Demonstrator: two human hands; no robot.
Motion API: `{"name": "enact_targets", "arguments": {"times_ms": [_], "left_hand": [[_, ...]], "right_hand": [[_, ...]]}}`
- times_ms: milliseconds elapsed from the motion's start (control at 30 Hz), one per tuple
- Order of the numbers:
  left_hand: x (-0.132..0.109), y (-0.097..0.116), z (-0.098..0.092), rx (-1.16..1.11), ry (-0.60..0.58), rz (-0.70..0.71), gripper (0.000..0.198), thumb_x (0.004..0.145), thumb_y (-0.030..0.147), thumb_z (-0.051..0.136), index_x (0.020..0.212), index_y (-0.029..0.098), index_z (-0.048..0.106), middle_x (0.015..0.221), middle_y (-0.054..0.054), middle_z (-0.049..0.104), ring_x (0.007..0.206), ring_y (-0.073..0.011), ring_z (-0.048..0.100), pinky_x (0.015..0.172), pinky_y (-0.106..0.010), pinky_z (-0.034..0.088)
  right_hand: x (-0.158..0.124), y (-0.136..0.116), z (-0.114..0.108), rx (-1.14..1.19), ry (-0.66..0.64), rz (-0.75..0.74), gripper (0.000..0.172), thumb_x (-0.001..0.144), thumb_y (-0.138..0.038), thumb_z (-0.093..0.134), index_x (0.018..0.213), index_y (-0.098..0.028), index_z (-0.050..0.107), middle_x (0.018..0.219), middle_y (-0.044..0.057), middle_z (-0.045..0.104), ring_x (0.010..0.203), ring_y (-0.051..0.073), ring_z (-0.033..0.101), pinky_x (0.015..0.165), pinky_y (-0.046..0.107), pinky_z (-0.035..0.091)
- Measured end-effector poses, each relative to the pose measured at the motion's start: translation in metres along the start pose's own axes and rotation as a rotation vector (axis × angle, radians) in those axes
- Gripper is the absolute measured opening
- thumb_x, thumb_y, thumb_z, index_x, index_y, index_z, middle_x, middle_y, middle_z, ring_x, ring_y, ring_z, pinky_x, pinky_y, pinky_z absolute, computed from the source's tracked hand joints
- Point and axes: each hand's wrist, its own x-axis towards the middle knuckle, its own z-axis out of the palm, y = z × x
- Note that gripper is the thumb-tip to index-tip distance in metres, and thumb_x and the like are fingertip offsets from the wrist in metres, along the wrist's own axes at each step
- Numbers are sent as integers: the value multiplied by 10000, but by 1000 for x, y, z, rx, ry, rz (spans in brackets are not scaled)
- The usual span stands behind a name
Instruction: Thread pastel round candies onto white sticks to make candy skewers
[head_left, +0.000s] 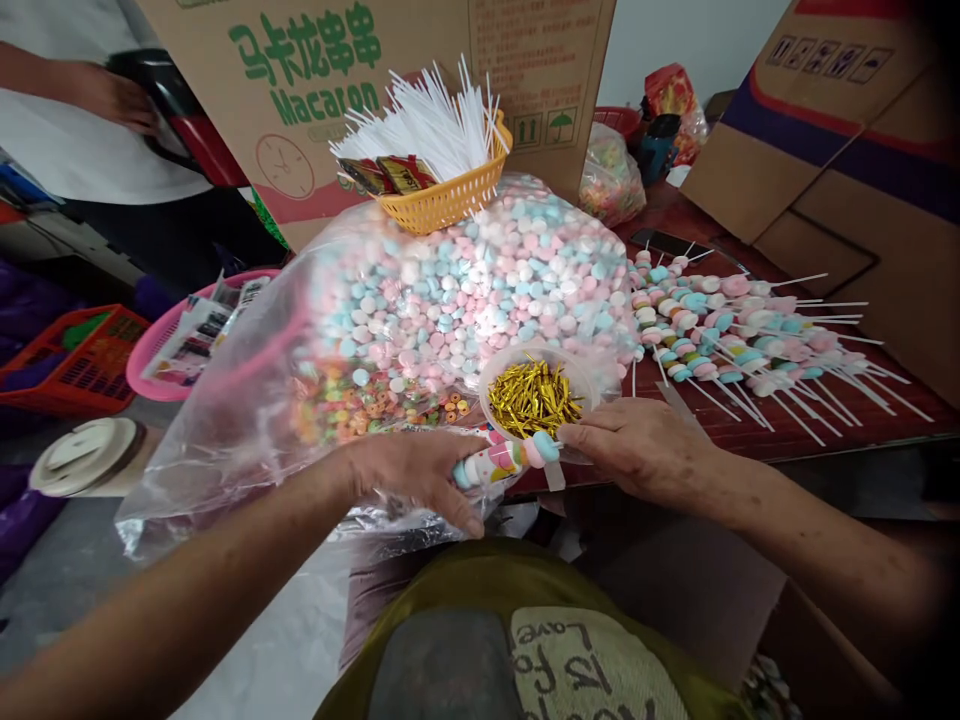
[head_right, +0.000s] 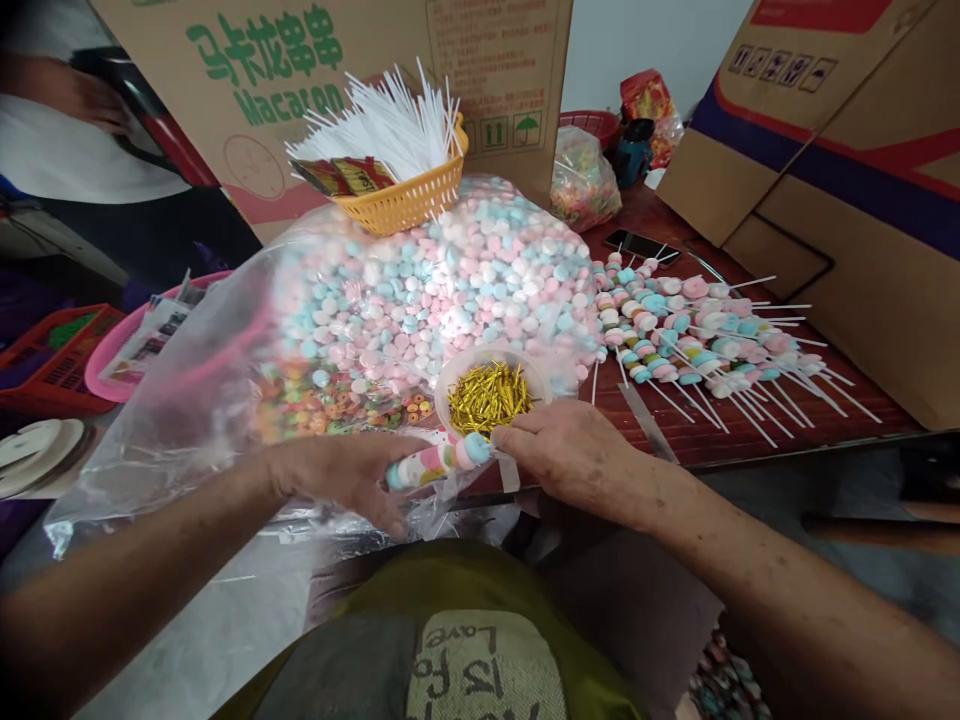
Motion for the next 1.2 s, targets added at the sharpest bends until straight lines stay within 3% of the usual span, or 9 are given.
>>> {"name": "enact_targets", "arguments": {"times_ms": [67, 167, 267, 367, 567, 667, 900, 1100, 1200], "left_hand": [[-1, -3, 12, 109, 56, -109, 199, 756, 331, 665, 889, 186, 636, 740, -18, 665, 615, -162, 609, 554, -263, 457], [4, -5, 27, 543, 453, -190, 96, 761, 272, 634, 820, 198, 626, 651, -7, 622, 585, -174, 580, 597, -301, 428], [8, -9, 32, 1007, 816, -32, 126, 800, 123, 510, 766, 183, 616, 586, -21, 577, 602, -185, 563, 685, -354, 412], [11, -14, 33, 1175, 938, 105, 234, 847, 97, 417, 751, 169, 617, 566, -34, 570, 586, -174, 542, 693, -346, 404], [26, -4, 36, 755, 631, -219, 361, 759, 502, 628, 957, 201, 638, 756, -46, 680, 678, -226, 619, 612, -303, 415], [33, 3, 37, 584, 469, -161, 439, 694, 469, 714, 1036, 208, 628, 892, -48, 689, 825, -247, 632, 668, -299, 445], [27, -7, 32, 173, 410, 148, 500, 670, 365, 770, 1122, 225, 607, 1090, -21, 668, 1023, -216, 596, 880, -304, 450], [40, -7, 47, 158, 317, -21, 290, 680, 388, 740, 820, 148, 659, 734, -10, 654, 739, -193, 608, 657, -279, 471], [27, -6, 30, -120, 337, 102, 510, 659, 426, 756, 1069, 162, 605, 943, -65, 682, 866, -209, 630, 692, -287, 495]], "right_hand": [[0, -1, -3, 5, -58, 35, 194, 812, -86, 429, 814, -173, 603, 665, 26, 605, 555, 141, 469, 530, 295, 184], [2, -3, -7, 109, -231, 140, 167, 804, -111, 441, 800, -180, 593, 659, 17, 606, 541, 138, 471, 514, 283, 165], [6, -5, -10, 411, -342, 198, 222, 894, -198, 383, 791, -170, 578, 669, 11, 588, 570, 124, 483, 522, 249, 235], [11, -8, -12, 715, -327, 199, 362, 969, -314, 292, 770, -159, 551, 654, -2, 529, 590, 107, 461, 553, 222, 310], [22, -23, 0, 236, -239, 219, 153, 826, -108, 434, 821, -155, 579, 678, 27, 585, 562, 124, 441, 512, 266, 163], [29, -28, 6, 36, -206, 123, 151, 758, -75, 517, 855, -157, 600, 682, 37, 604, 558, 137, 450, 528, 294, 124], [26, -11, -11, 95, -17, 60, 198, 884, -138, 451, 742, -146, 589, 707, 54, 586, 657, 152, 478, 601, 278, 249], [32, -27, 9, 363, -197, -4, 242, 873, -151, 444, 655, -150, 549, 629, 11, 531, 598, 120, 418, 582, 267, 240], [33, -24, 19, 457, -143, 37, 304, 914, -200, 412, 636, -148, 524, 622, 9, 507, 602, 117, 414, 586, 261, 251]]}}
